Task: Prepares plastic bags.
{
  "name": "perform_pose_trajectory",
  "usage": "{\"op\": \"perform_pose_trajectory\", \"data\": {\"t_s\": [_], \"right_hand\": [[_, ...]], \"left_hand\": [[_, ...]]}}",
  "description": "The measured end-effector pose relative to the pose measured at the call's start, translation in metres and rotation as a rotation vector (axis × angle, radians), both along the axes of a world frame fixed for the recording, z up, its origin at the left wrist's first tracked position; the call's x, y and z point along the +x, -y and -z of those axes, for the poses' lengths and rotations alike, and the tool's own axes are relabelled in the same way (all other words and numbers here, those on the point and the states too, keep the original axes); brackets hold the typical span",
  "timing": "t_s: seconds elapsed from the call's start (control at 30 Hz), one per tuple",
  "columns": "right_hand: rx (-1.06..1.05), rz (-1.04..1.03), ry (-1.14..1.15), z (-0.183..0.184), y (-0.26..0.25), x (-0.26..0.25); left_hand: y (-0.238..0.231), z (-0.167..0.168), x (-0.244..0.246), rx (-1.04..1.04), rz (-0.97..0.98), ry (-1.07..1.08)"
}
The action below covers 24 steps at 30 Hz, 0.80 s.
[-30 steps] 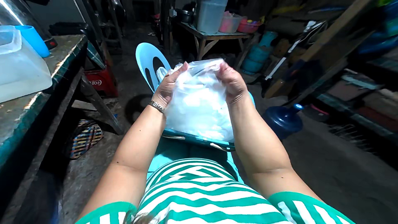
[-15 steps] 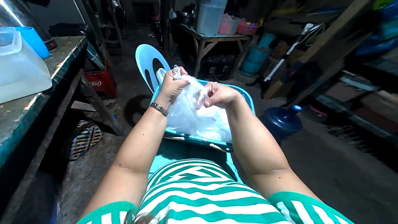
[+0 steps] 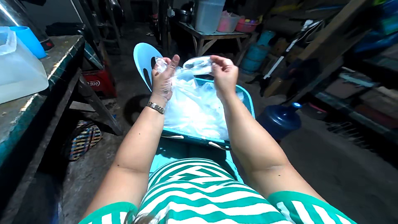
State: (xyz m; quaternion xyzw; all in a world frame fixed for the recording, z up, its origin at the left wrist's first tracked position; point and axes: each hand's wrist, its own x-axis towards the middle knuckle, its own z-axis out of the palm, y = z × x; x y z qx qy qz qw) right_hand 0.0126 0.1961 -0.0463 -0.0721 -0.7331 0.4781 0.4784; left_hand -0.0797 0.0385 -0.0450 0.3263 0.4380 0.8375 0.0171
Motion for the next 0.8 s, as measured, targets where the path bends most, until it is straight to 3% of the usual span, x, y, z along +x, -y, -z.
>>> {"op": "perform_pose_trajectory", "data": {"t_s": [0.1,0.3,0.4,0.53,0.6,0.7,0.77,0.8], "right_hand": [[0.292,-0.024,0.362,0.011,0.019,-0.009],[0.756,-0.42,0.946,0.075,0.036,-0.037],[0.726,-0.497,1.302,0.083,0.043,-0.037],[0.557,-0.407,1.29,0.076,0.043,-0.017],[0.393,-0.34,1.284,0.058,0.044,-0.006],[0.508,-0.377,1.386,0.003,0.052,0.015],[0.563,-0.386,1.29,-0.001,0.039,0.013],[0.49,-0.373,1.23,-0.002,0.034,0.013]], "left_hand": [[-0.002,-0.002,-0.002,0.016,-0.161,0.14],[-0.001,-0.001,-0.002,-0.181,-0.223,0.52],[-0.004,0.002,-0.001,-0.348,-0.188,0.568],[-0.009,0.009,-0.004,-0.564,-0.082,0.521],[-0.01,0.01,-0.004,-0.559,-0.008,0.461],[-0.007,0.006,-0.002,-0.462,0.061,0.27],[-0.005,0.005,-0.002,-0.42,0.111,0.189],[-0.005,0.004,-0.003,-0.406,0.134,0.156]]}}
